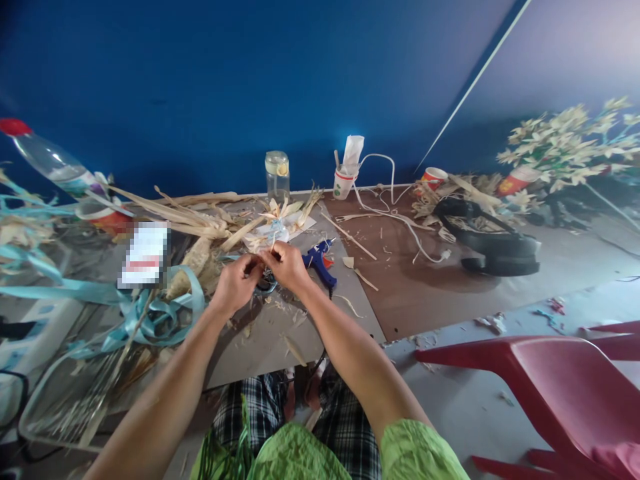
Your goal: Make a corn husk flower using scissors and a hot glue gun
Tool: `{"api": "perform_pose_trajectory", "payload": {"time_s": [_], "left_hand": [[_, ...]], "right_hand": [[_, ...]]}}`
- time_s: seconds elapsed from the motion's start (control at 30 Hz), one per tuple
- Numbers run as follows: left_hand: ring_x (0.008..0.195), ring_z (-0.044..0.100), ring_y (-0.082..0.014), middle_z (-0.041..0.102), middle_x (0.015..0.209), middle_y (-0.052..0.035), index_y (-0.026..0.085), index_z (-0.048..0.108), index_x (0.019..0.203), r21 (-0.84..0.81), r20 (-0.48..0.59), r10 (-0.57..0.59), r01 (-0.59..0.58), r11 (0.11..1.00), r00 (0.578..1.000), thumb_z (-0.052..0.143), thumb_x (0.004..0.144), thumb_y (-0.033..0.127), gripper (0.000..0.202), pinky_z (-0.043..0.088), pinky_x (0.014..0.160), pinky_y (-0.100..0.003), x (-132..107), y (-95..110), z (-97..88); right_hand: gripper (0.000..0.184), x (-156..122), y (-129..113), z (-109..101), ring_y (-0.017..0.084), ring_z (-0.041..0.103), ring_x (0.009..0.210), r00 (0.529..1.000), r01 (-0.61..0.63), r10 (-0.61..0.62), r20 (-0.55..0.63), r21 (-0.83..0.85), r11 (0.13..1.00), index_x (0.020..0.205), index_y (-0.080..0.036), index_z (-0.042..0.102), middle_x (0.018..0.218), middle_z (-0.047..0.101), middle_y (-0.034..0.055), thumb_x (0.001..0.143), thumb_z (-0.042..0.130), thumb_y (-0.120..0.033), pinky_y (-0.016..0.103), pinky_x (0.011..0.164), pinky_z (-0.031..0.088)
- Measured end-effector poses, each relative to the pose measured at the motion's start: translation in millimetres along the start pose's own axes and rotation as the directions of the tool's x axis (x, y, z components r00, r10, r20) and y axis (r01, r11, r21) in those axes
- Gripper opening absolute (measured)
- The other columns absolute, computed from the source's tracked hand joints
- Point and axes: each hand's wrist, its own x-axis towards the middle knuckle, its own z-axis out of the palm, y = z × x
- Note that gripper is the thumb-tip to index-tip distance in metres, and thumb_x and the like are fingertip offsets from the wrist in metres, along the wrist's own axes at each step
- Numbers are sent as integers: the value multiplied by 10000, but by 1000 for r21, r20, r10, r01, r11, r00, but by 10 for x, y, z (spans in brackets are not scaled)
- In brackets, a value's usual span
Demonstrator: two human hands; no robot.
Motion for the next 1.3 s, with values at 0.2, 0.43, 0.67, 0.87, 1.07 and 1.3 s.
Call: {"api": "perform_pose_trajectory", "payload": {"time_s": [0.2,0.43,0.67,0.87,1.07,1.3], "left_hand": [[571,464,-104,545,617,17,161,558,705,-163,30,-72,76,984,997,515,771,287,149,360,564,-219,19,-18,-21],[460,363,-78,424,489,49,162,521,635,-389,92,-180,201,899,979,560,748,350,223,281,462,-216,41,5,-60],[462,344,-76,432,496,49,161,511,626,-321,150,-136,178,930,979,546,763,361,246,269,460,-218,38,1,-67],[482,406,-84,465,521,46,157,532,667,-309,81,-144,162,937,986,555,761,339,206,319,483,-215,39,16,-57],[514,483,-96,566,622,1,152,570,748,-408,12,-179,168,898,984,471,829,370,253,379,524,-226,44,-23,-49],[640,530,-111,607,763,-10,158,563,850,-377,-53,-82,56,925,995,635,713,334,234,416,606,-225,31,-7,23]], "right_hand": [[417,24,-63,-52,89,383,540,990,-113,91,108,219,969,594,-163,498,557,420,-30,789,509,-531,231,538,317],[387,46,-121,-170,101,476,625,952,-225,103,289,426,876,809,-154,657,756,589,11,688,657,-521,232,578,372],[234,49,-49,-100,118,524,627,978,-113,23,206,437,893,711,-164,643,663,600,-3,707,677,-395,254,634,410],[286,53,-20,-67,114,503,607,991,-90,47,124,367,926,662,-160,606,610,561,-17,707,660,-438,245,619,394],[352,44,-47,-67,81,397,526,990,-140,123,70,392,909,637,-160,561,547,459,-41,686,665,-492,226,534,335],[400,51,-106,-67,91,414,551,991,-131,125,40,372,919,613,-163,540,551,453,-36,669,653,-543,234,559,357]]}}
